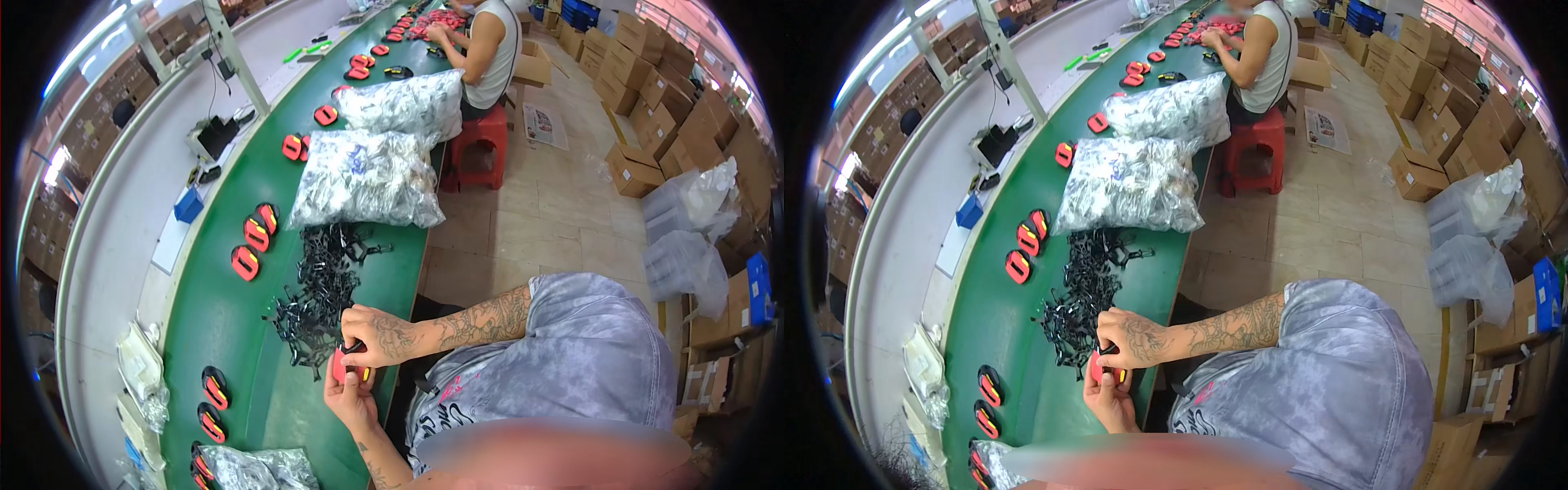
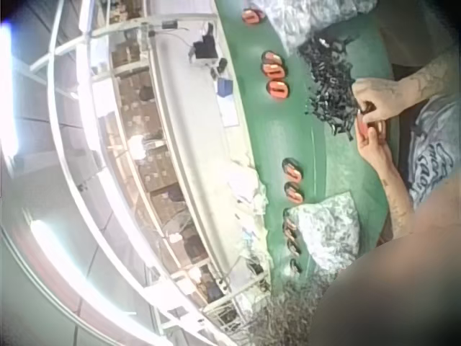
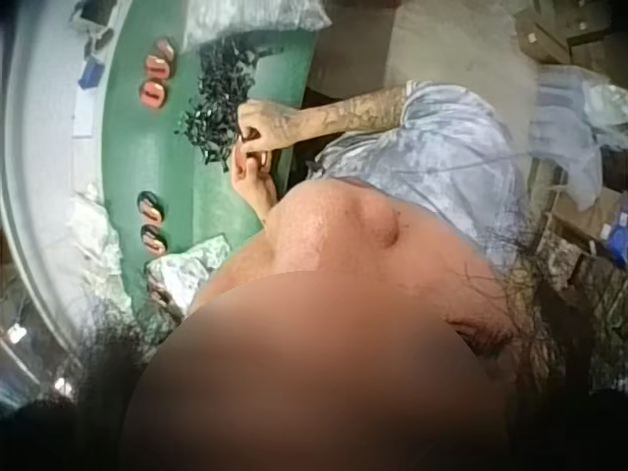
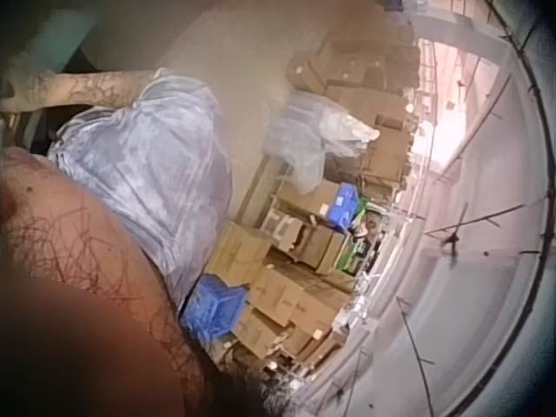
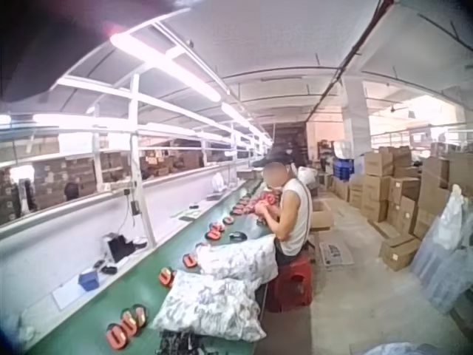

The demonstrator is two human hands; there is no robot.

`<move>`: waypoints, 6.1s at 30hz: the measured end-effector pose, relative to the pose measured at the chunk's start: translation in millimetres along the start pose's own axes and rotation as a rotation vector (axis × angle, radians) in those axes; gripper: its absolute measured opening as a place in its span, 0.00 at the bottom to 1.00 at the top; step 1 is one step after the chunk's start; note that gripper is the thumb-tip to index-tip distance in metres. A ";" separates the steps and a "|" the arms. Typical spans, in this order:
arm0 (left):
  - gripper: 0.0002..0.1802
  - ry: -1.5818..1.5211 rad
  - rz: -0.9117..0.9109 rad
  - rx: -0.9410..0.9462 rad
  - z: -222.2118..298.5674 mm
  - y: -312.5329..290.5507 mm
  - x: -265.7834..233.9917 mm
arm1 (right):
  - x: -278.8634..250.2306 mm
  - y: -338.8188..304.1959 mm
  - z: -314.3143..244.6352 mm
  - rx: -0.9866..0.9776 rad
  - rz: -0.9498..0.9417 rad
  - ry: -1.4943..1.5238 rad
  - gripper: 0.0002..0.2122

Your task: Assemble small plastic components into red shells at a factory workbench.

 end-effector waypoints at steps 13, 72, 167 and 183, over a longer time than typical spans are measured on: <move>0.32 0.008 -0.033 0.005 5.6 0.2 -2.1 | 6.8 6.6 0.8 -0.058 0.030 -0.044 0.16; 0.34 0.167 0.116 0.196 10.7 -3.4 -10.1 | 3.8 -6.4 -14.9 -0.039 0.026 -0.051 0.16; 0.43 0.192 0.159 -0.142 30.3 -30.6 -18.2 | -107.3 62.6 71.4 0.302 -0.095 -0.740 0.16; 0.27 0.047 0.078 -0.090 -0.5 -7.3 -6.5 | -36.4 6.1 7.1 0.377 0.045 0.739 0.15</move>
Point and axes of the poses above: each hand's wrist, its own y-axis towards the middle knuckle, its own x-axis out of the palm, z = x × y, the point moved 8 cm from there along y, towards the middle knuckle, and after that the axes turned 1 degree about x, right-handed, at the moved point
